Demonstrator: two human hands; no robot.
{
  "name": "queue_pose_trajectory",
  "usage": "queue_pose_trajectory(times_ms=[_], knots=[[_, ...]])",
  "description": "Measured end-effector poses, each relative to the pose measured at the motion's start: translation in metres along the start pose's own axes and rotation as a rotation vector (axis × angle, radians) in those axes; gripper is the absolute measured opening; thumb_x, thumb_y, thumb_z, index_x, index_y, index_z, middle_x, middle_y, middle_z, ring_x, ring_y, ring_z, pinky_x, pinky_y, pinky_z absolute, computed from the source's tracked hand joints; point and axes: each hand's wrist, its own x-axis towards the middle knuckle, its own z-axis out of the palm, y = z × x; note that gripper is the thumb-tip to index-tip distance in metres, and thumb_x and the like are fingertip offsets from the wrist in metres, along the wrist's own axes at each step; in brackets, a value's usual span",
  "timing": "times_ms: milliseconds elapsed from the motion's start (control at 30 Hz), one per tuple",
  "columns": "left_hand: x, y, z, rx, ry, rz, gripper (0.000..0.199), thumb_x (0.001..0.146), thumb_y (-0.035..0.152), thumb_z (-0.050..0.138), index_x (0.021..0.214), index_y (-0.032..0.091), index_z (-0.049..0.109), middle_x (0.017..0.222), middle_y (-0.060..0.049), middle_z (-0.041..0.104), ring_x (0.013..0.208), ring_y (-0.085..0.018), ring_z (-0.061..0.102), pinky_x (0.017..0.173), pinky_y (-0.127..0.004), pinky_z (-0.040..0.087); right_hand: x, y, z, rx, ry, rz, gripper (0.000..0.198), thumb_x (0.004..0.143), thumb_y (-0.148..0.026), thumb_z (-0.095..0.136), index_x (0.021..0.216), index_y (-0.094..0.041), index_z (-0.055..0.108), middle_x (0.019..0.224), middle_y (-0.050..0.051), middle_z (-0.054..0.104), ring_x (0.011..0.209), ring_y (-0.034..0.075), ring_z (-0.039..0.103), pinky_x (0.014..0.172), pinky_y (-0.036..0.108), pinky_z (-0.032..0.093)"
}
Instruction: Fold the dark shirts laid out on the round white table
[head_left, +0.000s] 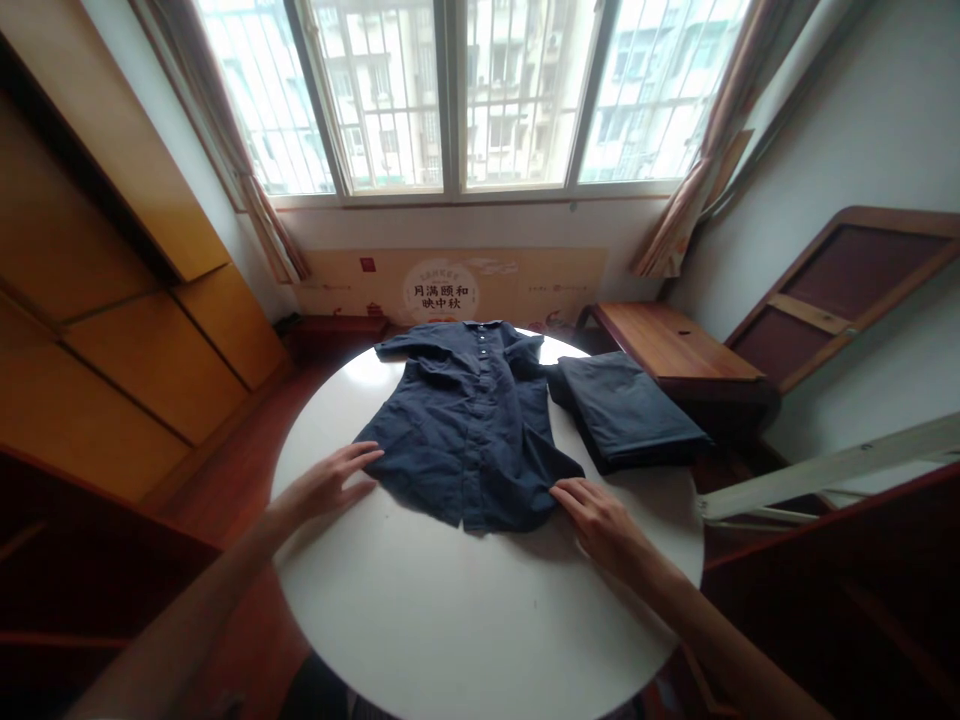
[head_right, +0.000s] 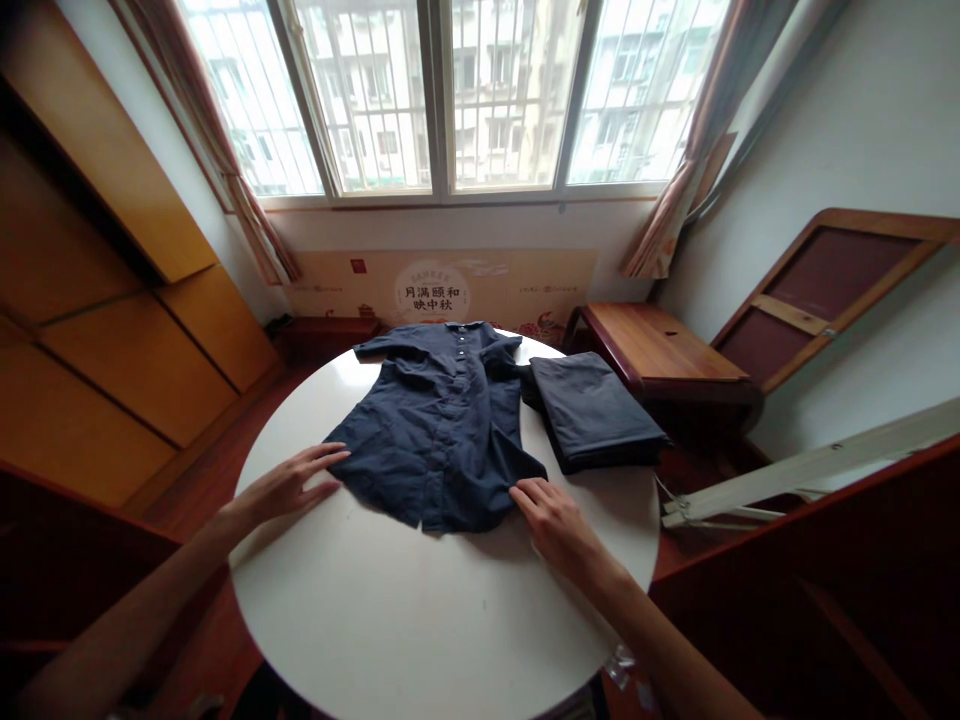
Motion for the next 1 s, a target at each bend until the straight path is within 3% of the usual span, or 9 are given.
queue_pose_trajectory(times_ms=[167,267,433,633,767,900,1000], knots=[[-0.005,-0.03,0.001,0.045,0.012,-0.099,0.033,0.097,0.02,0.047,0.125,0.02,0.064,0.124,-0.012,0.067,0.11,-0.023,0.065,0.099,-0.042,0.054,0.0,0.004,-0.003,-0.059,-0.006,0.039,0.05,0.077,0.008,0.041,0.116,-0.012,0.066,0.113,0.014,0.068,0.104,0.026,0.062,0.093,0.041,0.054],[0.002,-0.034,0.005,0.036,0.01,-0.116,0.034,0.092,0.01,0.046,0.118,0.02,0.067,0.114,-0.011,0.069,0.102,-0.021,0.066,0.093,-0.038,0.056,0.004,0.008,-0.001,-0.074,-0.006,0.077,0.05,0.076,0.008,0.041,0.113,-0.014,0.067,0.11,0.013,0.068,0.104,0.026,0.062,0.093,0.04,0.052],[0.006,-0.015,-0.005,0.09,0.02,-0.21,0.022,0.084,0.008,0.05,0.092,0.018,0.067,0.087,-0.007,0.065,0.082,-0.02,0.064,0.079,-0.03,0.053,0.006,0.007,-0.005,-0.08,-0.117,0.101,0.038,0.068,0.009,0.042,0.083,-0.017,0.064,0.09,0.009,0.065,0.088,0.023,0.06,0.079,0.033,0.05],[-0.038,0.019,-0.039,-0.007,-0.19,-0.22,0.011,0.078,0.013,0.052,0.074,0.02,0.059,0.074,-0.002,0.06,0.065,-0.016,0.056,0.065,-0.025,0.044,-0.013,-0.008,-0.019,0.02,-0.252,0.022,0.033,0.064,0.009,0.044,0.076,-0.019,0.057,0.082,0.006,0.062,0.08,0.021,0.056,0.071,0.03,0.043],[-0.076,0.05,-0.06,-0.161,-0.412,-0.344,0.013,0.078,0.017,0.052,0.079,0.02,0.065,0.075,-0.002,0.063,0.067,-0.016,0.057,0.064,-0.025,0.041,-0.034,-0.026,-0.03,0.151,-0.371,-0.01,0.031,0.061,0.007,0.046,0.074,-0.02,0.057,0.08,0.005,0.063,0.077,0.02,0.057,0.069,0.031,0.04],[-0.082,0.069,-0.084,-0.407,-0.66,-0.515,0.023,0.085,0.038,0.059,0.092,0.021,0.072,0.075,-0.002,0.066,0.068,-0.018,0.06,0.059,-0.023,0.041,-0.035,-0.034,-0.045,0.289,-0.461,-0.026,0.025,0.077,0.0,0.045,0.068,-0.021,0.054,0.073,0.003,0.061,0.072,0.018,0.058,0.068,0.03,0.04],[-0.049,0.064,-0.088,-0.441,-0.55,-0.468,0.033,0.089,0.049,0.057,0.094,0.021,0.073,0.084,-0.004,0.069,0.077,-0.019,0.062,0.068,-0.025,0.046,-0.008,-0.031,-0.053,0.254,-0.404,0.026,0.023,0.085,-0.006,0.044,0.072,-0.021,0.057,0.075,0.004,0.06,0.072,0.017,0.057,0.067,0.029,0.042]])
